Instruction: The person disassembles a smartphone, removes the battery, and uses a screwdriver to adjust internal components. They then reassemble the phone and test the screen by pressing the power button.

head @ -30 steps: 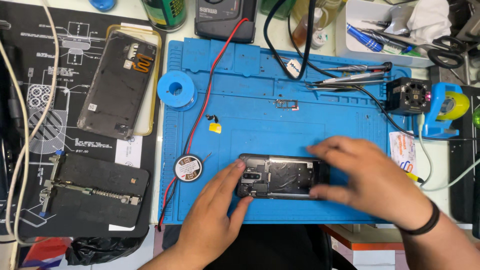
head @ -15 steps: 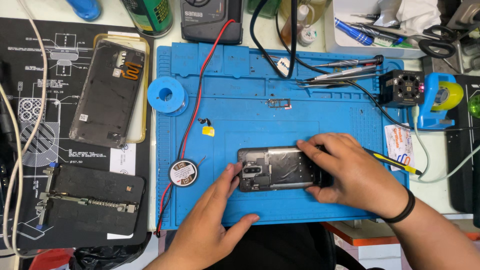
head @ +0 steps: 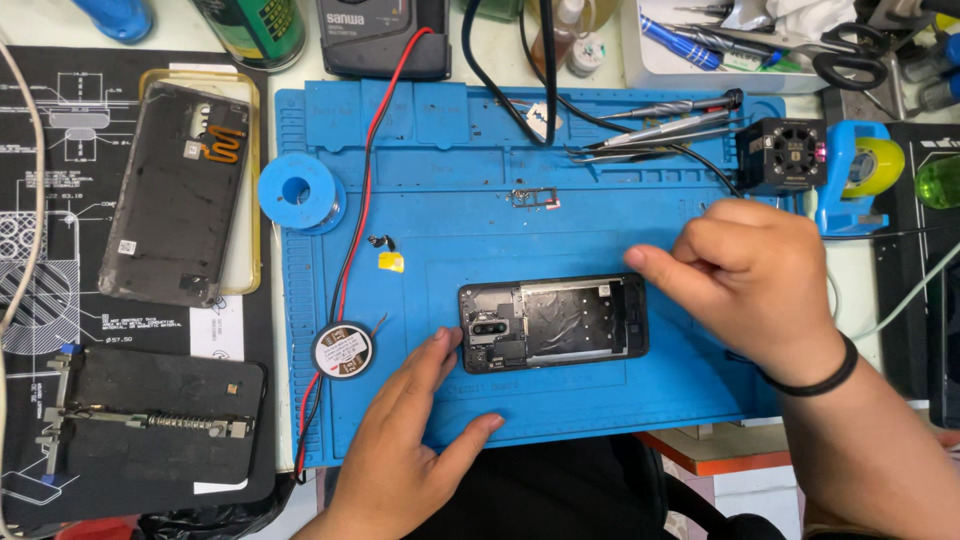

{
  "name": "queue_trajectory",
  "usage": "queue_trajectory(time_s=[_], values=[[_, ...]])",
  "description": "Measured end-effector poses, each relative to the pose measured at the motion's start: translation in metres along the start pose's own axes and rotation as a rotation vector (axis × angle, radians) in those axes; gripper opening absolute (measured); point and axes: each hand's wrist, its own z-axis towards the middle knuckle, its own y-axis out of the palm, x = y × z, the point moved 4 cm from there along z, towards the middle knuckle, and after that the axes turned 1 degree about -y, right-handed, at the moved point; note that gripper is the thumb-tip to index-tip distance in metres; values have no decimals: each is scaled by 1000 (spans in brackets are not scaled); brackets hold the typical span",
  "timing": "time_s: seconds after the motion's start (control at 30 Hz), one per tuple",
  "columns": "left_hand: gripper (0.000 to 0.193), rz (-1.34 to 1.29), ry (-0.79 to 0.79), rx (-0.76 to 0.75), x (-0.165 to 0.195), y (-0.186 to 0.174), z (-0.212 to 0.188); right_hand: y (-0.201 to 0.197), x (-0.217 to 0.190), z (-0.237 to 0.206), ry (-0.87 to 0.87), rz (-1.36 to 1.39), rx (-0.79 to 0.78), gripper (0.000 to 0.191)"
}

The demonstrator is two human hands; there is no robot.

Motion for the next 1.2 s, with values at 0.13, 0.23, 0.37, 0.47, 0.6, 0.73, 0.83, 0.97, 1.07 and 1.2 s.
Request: queue_trajectory(time_s=[0.13,0.23,0.37,0.47,0.6,0.73,0.83,0.97,1.07,1.2], values=[[84,53,5,8,1,-2,1,6,-22,13,-231,60,-33,20],[83,84,3,19,2,-3,0,14,-48,11,-391,187,-154,30],[86,43,-41,6,2,-3,0,30,-69,2,-383,145,-320,57],[87,27,-44,-2,1,-2,0,33,-73,-2,-403,133,-275,59],[88,35,-44,-12,1,-1,1,35,-71,-7,-435,111,-243,59],[87,48,-4,-4,2,-3,0,31,-60,-10,-432,250,-154,37],[85,18,-22,8,0,-5,-1,16,-30,-12,-253,221,-61,16],[67,43,14,35,0,-6,-1,-6,13,-21,58,-50,40,23],[38,37,26,50,1,-4,-1,-14,17,-26,-66,41,80,15],[18,-29,-1,51,0,-2,0,-10,9,-24,-144,87,23,18]])
